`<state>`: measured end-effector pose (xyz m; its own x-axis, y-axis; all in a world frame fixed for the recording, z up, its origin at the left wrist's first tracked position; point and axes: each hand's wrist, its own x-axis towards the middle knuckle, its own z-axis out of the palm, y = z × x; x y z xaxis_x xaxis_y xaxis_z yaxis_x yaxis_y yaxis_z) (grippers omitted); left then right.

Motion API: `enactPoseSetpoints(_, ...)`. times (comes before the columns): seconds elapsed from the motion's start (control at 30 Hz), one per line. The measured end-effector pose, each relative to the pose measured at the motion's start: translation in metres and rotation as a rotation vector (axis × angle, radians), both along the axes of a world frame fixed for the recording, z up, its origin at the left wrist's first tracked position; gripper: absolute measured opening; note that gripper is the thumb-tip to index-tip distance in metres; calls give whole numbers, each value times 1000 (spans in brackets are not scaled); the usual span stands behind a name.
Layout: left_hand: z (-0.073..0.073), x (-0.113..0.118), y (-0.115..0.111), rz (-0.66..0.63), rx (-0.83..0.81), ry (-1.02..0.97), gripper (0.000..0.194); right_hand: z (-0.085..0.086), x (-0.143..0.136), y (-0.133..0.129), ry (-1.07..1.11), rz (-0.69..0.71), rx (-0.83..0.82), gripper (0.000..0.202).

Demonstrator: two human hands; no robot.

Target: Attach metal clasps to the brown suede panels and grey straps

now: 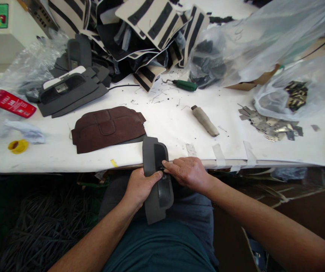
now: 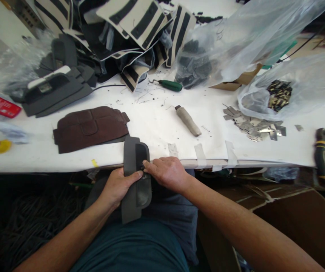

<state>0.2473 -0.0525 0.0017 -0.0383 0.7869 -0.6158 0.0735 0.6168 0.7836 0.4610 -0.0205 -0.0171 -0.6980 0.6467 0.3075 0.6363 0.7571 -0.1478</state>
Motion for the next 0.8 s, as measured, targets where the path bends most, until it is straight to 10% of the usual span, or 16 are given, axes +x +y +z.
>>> enactPoseSetpoints(0.43,-7,4,-10,30,75,-99,36,19,0,-4,64,-25,-157,29)
enactPoseSetpoints(0.67,3,5,-19,103,141,-291,40,81,2,-2,248,-227,-218,19)
enactPoseSetpoints(0.8,0,1,-17,26,189,-455,44,114,-60,40,365,-277,-234,24)
